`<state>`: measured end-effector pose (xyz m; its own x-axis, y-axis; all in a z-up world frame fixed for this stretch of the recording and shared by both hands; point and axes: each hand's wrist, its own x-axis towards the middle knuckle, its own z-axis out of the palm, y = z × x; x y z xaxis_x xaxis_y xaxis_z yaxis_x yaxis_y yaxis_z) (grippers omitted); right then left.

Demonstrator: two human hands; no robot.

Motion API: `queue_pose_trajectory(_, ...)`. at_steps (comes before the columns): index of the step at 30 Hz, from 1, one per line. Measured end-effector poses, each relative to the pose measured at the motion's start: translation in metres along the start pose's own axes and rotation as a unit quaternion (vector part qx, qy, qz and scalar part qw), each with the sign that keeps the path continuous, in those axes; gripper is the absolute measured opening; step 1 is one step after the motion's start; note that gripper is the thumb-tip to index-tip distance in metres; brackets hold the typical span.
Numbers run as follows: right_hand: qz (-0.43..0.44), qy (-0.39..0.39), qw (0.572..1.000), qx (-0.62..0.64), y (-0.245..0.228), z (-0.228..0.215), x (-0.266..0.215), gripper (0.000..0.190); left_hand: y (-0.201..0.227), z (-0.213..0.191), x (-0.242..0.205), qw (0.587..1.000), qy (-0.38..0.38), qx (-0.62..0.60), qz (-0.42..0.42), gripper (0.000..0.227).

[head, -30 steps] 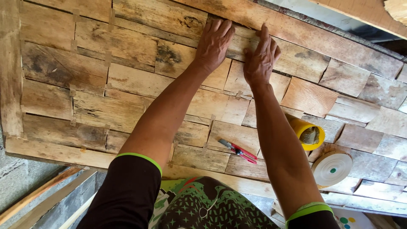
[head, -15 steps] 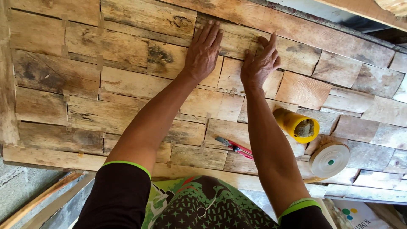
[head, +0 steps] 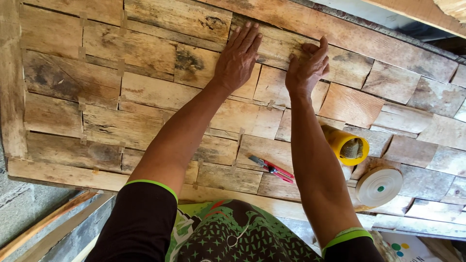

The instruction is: Applying thin strips of wood to a wooden surface to fill gaps using a utility knife and adhesive.

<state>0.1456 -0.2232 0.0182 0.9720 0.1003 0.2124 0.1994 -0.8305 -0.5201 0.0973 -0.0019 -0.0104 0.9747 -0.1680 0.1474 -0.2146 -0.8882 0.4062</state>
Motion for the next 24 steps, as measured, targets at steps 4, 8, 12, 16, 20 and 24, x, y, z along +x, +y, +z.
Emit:
queue_pose_trajectory(4, -0.010, 0.006, 1.000, -0.012, 0.001, 0.001, 0.000, 0.090, 0.001, -0.002, 0.001, 1.000, -0.012, -0.008, -0.006, 0.053)
queue_pose_trajectory(8, -0.037, 0.019, 0.999, -0.035, -0.008, -0.001, -0.003, 0.089, 0.005, -0.007, 0.003, 0.999, -0.028, -0.019, -0.021, 0.053)
queue_pose_trajectory(12, -0.084, 0.003, 0.995, 0.056, -0.007, 0.013, -0.014, 0.079, 0.004, -0.008, 0.001, 0.999, -0.007, -0.035, -0.026, 0.055)
queue_pose_trajectory(16, -0.128, -0.052, 0.986, 0.094, -0.033, 0.002, -0.015, 0.086, 0.002, -0.006, 0.002, 0.998, 0.024, -0.048, -0.013, 0.056)
queue_pose_trajectory(20, -0.108, -0.069, 0.990, 0.063, -0.041, -0.003, -0.017, 0.088, 0.006, 0.003, -0.007, 0.995, 0.074, -0.063, -0.011, 0.063)
queue_pose_trajectory(24, -0.179, -0.034, 0.983, -0.012, -0.031, 0.006, -0.022, 0.072, 0.019, 0.010, -0.030, 0.990, 0.134, 0.039, -0.009, 0.070)
